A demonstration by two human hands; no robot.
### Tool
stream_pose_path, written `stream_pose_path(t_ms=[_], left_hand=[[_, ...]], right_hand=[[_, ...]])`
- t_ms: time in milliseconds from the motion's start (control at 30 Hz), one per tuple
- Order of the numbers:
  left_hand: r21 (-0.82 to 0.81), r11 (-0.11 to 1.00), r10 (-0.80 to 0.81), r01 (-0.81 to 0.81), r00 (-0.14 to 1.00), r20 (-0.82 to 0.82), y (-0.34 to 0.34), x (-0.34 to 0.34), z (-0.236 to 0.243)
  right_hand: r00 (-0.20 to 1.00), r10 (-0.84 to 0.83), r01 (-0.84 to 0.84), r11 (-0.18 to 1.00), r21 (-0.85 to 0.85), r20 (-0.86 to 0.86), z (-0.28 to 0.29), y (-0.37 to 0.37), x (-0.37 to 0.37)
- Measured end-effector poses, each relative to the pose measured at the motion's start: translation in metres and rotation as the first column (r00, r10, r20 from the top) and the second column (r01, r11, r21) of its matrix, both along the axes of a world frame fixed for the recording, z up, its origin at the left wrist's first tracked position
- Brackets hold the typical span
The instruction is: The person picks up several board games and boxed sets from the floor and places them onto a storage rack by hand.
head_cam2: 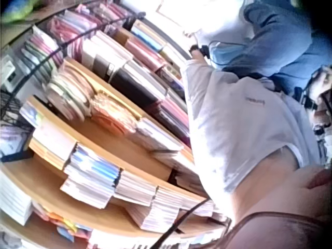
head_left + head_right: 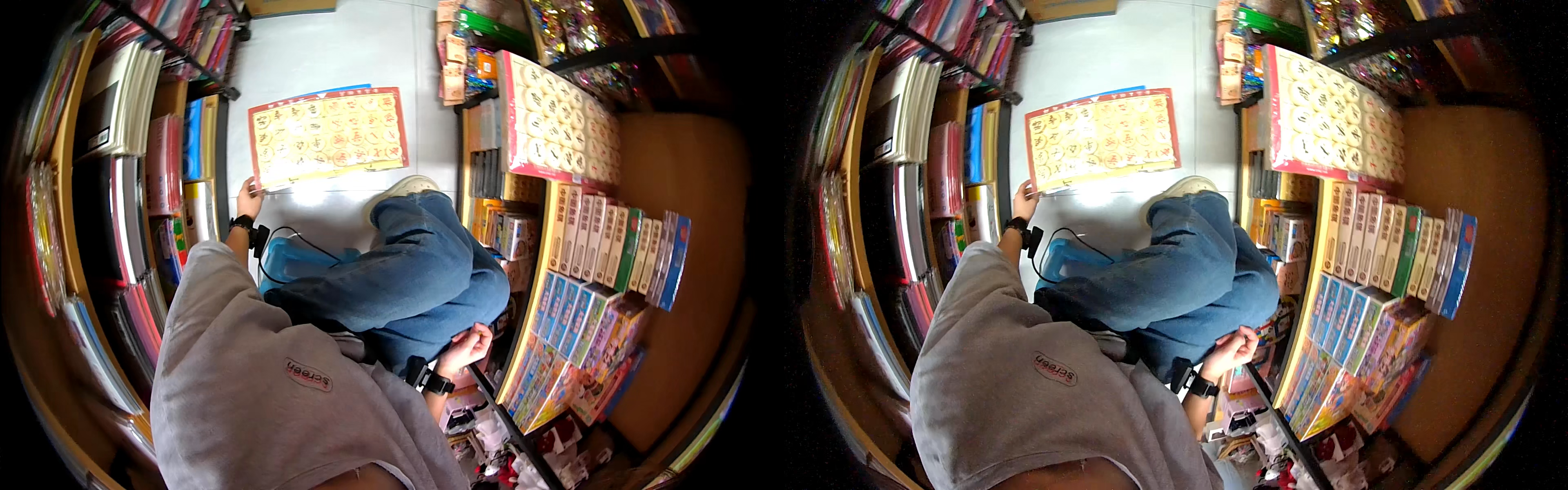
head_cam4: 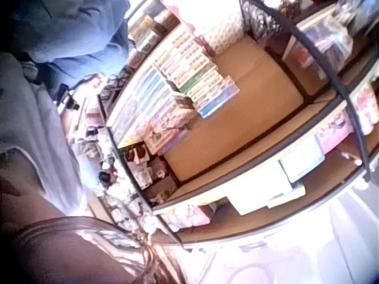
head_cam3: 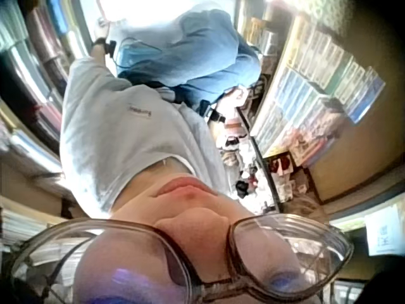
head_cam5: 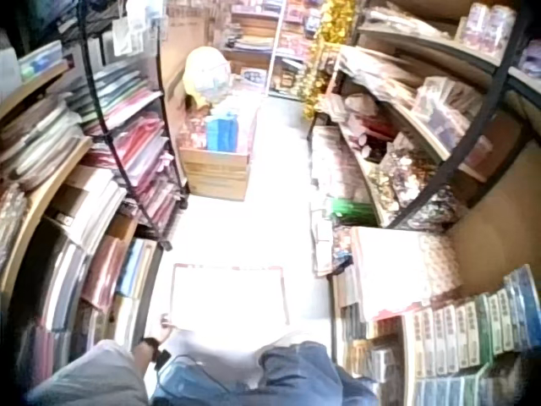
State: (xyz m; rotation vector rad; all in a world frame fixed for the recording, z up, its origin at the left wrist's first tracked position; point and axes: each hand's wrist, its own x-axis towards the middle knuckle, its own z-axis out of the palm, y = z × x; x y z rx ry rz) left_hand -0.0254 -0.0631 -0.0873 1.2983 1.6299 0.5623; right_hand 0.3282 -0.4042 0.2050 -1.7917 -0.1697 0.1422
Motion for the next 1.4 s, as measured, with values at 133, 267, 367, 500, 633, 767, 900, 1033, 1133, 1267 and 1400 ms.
stream_pose_path(t_ms=[133, 267, 367, 500, 633, 767, 900, 1033, 1133, 1267, 1400], left_hand=[[-0.355, 0.919, 0.247, -0.169, 0.951, 0.188, 0.033, 0.015, -0.01], [-0.316, 0.895, 0.318, -0.316, 0.947, -0.047, 0.033, 0.031, 0.022], [-0.392, 0.887, 0.28, -0.242, 0.959, 0.043, 0.025, 0.038, 0.048], [-0.534, 0.844, 0.358, -0.055, 0.799, 0.483, 0.03, 0.046, 0.087], [-0.5, 0.866, 0.379, -0.022, 0.68, 0.627, 0.027, 0.06, 0.12], [-0.495, 0.868, 0.4, -0.043, 0.653, 0.644, 0.028, 0.08, 0.139], [-0.166, 0.975, 0.222, -0.15, 0.728, 0.648, 0.031, 0.088, 0.16], [-0.071, 0.994, 0.112, -0.086, 0.704, 0.702, 0.034, 0.062, 0.211], [-0.116, 0.987, 0.16, -0.112, 0.573, 0.804, 0.033, 0.047, 0.251], [-0.075, 0.996, 0.09, -0.052, 0.433, 0.897, 0.053, 0.008, 0.267], [0.065, 0.996, -0.078, 0.054, 0.297, 0.952, 0.05, 0.034, 0.317]], right_hand=[[1.0, 0.012, -0.012, 0.999, -0.041, 0.004, -0.004, 0.004, 0.001], [0.998, 0.047, -0.047, 0.999, 0.004, -0.051, -0.003, 0.006, 0.0], [0.996, 0.045, -0.04, 0.997, 0.062, -0.079, -0.001, 0.008, -0.005], [0.995, 0.037, -0.028, 0.995, 0.091, -0.093, 0.002, 0.003, -0.007], [0.996, 0.049, -0.04, 0.993, 0.113, -0.08, 0.0, -0.006, -0.007], [0.992, 0.061, -0.043, 0.988, 0.15, -0.112, 0.002, -0.011, -0.009], [0.99, 0.047, -0.022, 0.982, 0.186, -0.134, 0.0, -0.015, -0.011], [0.987, 0.048, -0.014, 0.975, 0.222, -0.152, 0.002, -0.015, -0.012], [0.987, 0.043, -0.001, 0.966, 0.258, -0.155, -0.001, -0.017, -0.012], [0.982, 0.07, -0.018, 0.961, 0.278, -0.178, -0.003, -0.013, -0.01], [0.977, 0.098, -0.038, 0.953, 0.299, -0.189, -0.002, -0.01, -0.009]])
